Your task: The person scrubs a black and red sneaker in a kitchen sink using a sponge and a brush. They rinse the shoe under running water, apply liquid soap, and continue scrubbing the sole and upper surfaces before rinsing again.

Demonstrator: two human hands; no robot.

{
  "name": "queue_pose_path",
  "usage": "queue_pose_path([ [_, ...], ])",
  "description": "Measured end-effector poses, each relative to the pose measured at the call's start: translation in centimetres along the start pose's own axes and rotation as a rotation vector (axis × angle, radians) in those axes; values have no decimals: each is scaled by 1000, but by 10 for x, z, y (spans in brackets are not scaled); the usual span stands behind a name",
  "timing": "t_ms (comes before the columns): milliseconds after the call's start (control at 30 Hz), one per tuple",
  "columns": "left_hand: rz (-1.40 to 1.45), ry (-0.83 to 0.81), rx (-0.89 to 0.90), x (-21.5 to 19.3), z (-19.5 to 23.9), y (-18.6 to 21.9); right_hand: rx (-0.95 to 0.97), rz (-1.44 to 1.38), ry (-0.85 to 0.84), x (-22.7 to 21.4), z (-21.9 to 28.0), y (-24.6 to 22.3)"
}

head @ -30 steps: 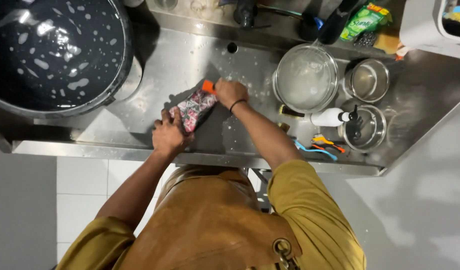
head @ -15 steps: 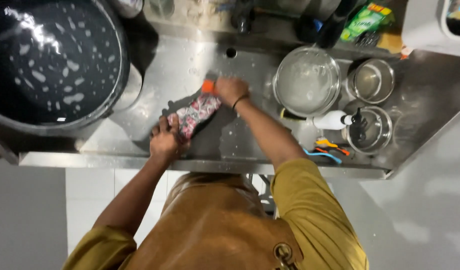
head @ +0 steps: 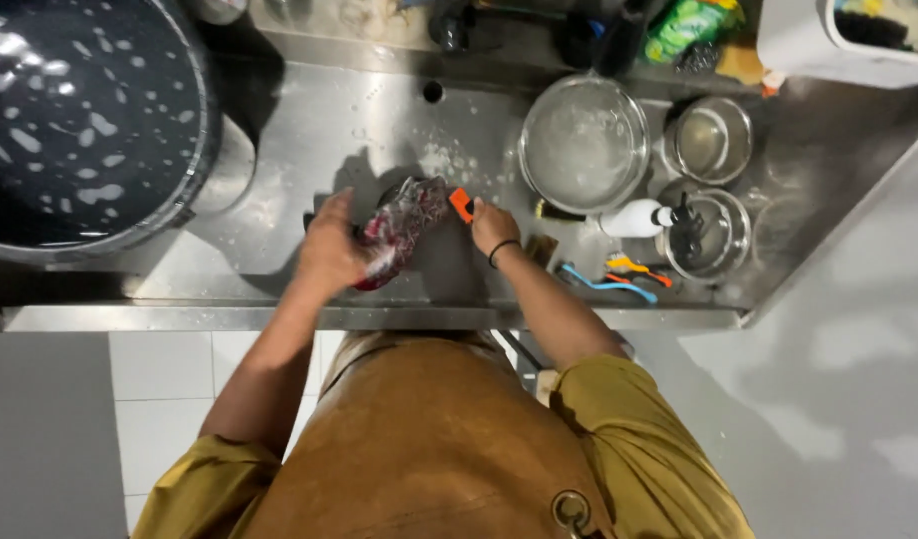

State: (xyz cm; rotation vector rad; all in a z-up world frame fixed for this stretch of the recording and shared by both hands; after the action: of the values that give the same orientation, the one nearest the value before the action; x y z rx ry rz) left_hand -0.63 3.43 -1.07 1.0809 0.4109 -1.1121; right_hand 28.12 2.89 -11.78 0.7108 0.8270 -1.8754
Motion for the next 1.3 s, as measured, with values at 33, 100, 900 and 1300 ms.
queue_pose_path([
  [33, 351, 13, -113, 24, -6, -21, 10, -19, -19, 17, 2, 16],
  [100, 704, 12, -255, 55, 0, -41, 28, -33, -65, 37, 20, 33],
  [900, 364, 493, 529, 37, 28, 51, -712, 185, 819, -79, 16, -16],
  [1300, 282, 495, 473, 28, 46, 31, -1045, 251, 680, -19, -42, -24],
])
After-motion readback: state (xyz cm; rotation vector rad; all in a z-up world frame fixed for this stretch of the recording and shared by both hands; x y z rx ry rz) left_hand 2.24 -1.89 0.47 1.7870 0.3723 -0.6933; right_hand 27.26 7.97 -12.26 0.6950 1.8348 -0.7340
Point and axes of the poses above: each hand's wrist, its own z-axis away from the middle knuckle, its own x-axis out of the palm, y = z × x, the point moved 2 cm from there along -z, towards the middle knuckle, and after that the axes turned 5 degrees about z, right-handed, at the moved point
